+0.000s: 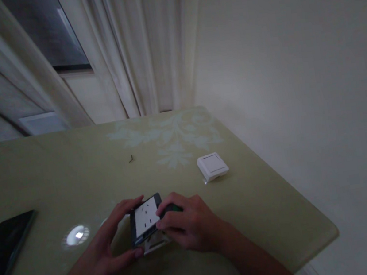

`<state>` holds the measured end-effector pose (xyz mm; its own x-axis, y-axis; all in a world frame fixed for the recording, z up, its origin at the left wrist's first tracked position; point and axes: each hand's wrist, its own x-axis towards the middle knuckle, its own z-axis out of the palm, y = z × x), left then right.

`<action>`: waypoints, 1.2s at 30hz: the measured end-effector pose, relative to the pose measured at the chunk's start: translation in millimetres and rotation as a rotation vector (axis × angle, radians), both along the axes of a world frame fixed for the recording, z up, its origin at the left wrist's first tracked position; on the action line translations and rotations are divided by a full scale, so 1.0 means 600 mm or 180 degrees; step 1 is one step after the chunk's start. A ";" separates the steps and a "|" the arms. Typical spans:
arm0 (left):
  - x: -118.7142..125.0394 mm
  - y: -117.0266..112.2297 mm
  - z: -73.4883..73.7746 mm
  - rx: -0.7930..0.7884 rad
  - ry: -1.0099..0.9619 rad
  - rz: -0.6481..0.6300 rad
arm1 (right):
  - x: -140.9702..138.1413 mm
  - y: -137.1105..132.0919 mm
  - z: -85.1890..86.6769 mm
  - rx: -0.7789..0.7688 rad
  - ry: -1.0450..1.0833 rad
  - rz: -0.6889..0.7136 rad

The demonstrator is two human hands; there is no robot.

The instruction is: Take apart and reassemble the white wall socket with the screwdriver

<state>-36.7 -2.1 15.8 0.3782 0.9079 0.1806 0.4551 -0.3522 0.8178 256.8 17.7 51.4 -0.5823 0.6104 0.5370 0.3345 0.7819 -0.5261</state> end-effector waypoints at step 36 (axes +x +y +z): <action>0.018 0.010 -0.024 0.0265 0.0507 -0.0440 | 0.015 0.031 -0.012 -0.1645 -0.1152 0.0032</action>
<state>-25.9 4.2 1.7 0.5278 0.8299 0.1808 0.5187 -0.4835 0.7051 265.9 36.0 44.4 -0.6790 0.7319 -0.0580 0.5560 0.4610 -0.6916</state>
